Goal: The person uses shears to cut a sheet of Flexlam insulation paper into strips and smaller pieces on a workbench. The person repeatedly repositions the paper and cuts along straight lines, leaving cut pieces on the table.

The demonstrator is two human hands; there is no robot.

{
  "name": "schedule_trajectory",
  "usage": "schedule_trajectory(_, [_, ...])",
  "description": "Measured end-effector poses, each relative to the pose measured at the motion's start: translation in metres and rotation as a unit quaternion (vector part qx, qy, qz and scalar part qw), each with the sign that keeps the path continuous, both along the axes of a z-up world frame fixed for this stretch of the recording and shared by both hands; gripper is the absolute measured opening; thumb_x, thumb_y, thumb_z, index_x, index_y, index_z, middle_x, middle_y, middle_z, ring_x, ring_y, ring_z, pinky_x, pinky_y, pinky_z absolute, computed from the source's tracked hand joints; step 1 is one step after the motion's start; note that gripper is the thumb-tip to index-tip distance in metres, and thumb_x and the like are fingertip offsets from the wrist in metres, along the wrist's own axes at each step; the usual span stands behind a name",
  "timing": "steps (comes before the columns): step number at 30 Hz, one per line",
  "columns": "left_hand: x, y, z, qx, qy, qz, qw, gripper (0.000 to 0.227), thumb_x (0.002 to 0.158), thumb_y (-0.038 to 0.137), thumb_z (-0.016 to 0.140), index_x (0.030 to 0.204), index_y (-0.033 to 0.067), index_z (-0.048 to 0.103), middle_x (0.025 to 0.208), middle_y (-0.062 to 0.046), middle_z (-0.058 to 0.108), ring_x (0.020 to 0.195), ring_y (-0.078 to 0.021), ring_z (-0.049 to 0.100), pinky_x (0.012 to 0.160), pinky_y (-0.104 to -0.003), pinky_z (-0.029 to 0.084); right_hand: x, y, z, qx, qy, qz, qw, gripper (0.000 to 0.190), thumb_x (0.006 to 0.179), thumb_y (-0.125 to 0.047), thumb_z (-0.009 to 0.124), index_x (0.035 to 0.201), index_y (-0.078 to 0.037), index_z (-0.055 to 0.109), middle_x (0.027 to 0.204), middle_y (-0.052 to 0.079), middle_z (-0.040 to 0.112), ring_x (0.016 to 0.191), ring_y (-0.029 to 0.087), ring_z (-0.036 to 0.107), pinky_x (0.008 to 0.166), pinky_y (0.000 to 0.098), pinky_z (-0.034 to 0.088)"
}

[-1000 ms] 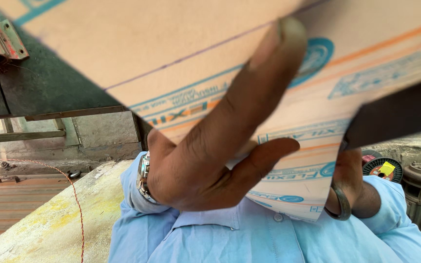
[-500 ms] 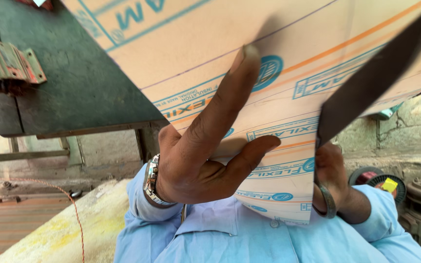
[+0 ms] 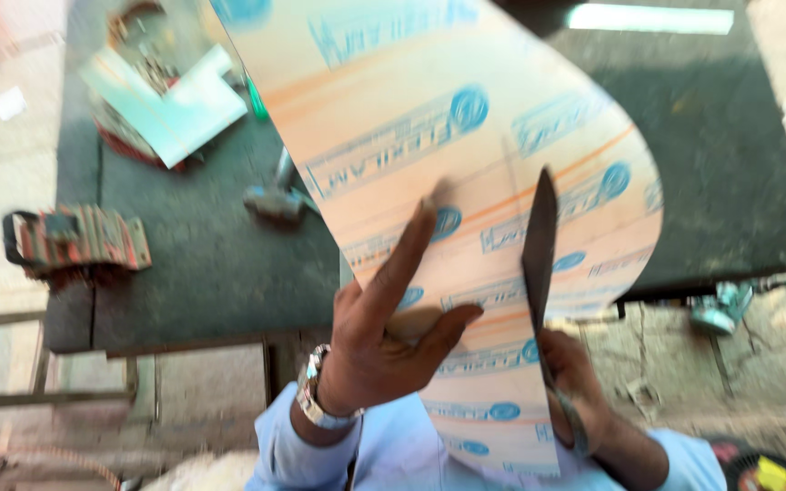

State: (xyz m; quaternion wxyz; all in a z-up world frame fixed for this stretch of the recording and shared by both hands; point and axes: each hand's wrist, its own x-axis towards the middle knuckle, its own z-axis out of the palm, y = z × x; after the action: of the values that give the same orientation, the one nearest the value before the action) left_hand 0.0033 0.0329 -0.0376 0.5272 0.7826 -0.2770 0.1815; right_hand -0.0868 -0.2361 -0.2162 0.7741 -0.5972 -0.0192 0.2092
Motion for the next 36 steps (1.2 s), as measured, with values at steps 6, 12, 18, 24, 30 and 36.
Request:
schedule_trajectory(6, [-0.001,-0.003,-0.001,-0.005,0.018,0.001,1.000,0.084,0.086,0.007,0.085,0.155,-0.0073,0.039,0.137,-0.031,0.067,0.120,-0.0357,0.076,0.094,-0.038,0.063,0.015,0.017,-0.008,0.066,0.048,-0.045,0.996,0.096,0.069,-0.046,0.087,0.137,0.009,0.048,0.123,0.020,0.069,0.113,0.026,0.067,0.096,0.0437,0.054])
schedule_trajectory(12, [0.005,-0.005,-0.001,-0.047,0.098,-0.033,0.994,0.084,0.090,0.006,0.082,0.158,-0.0074,0.035,0.124,-0.025,0.076,0.103,-0.0278,0.083,0.083,-0.034,0.068,0.032,0.016,-0.005,0.075,0.048,-0.010,0.996,0.101,0.067,-0.053,0.087,0.135,0.014,0.053,0.116,0.024,0.073,0.107,0.028,0.070,0.092,0.0415,0.055])
schedule_trajectory(18, [0.015,-0.017,0.008,-0.029,0.078,-0.009,0.996,0.085,0.088,0.007,0.082,0.158,-0.0070,0.035,0.123,-0.025,0.075,0.102,-0.0279,0.082,0.083,-0.035,0.066,0.058,0.006,-0.001,0.045,0.096,-0.008,0.994,0.097,0.064,-0.052,0.086,0.129,0.013,0.055,0.109,0.023,0.075,0.100,0.028,0.073,0.087,0.0422,0.059])
schedule_trajectory(24, [0.023,-0.032,0.020,-0.019,0.057,0.011,0.998,0.086,0.088,0.008,0.083,0.158,-0.0043,0.036,0.130,-0.026,0.072,0.108,-0.0293,0.081,0.087,-0.036,0.066,0.072,-0.009,0.009,0.037,0.089,0.012,0.995,0.092,0.067,-0.052,0.086,0.124,0.015,0.060,0.099,0.025,0.076,0.092,0.027,0.073,0.080,0.0419,0.059])
schedule_trajectory(30, [0.026,-0.045,0.022,-0.022,0.051,0.028,0.998,0.086,0.088,0.007,0.083,0.159,-0.0038,0.036,0.128,-0.024,0.074,0.109,-0.0294,0.081,0.090,-0.037,0.065,0.083,-0.021,0.010,0.021,0.073,0.026,0.997,0.089,0.068,-0.049,0.086,0.122,0.014,0.057,0.098,0.026,0.076,0.088,0.028,0.074,0.076,0.0408,0.059])
schedule_trajectory(36, [0.025,-0.039,0.025,-0.013,0.030,0.028,0.999,0.085,0.088,0.006,0.082,0.159,-0.0039,0.036,0.132,-0.027,0.071,0.112,-0.0316,0.080,0.091,-0.038,0.065,0.088,-0.017,0.014,0.012,0.070,0.026,0.997,0.086,0.067,-0.047,0.086,0.121,0.013,0.057,0.097,0.026,0.078,0.087,0.028,0.077,0.077,0.0411,0.062])
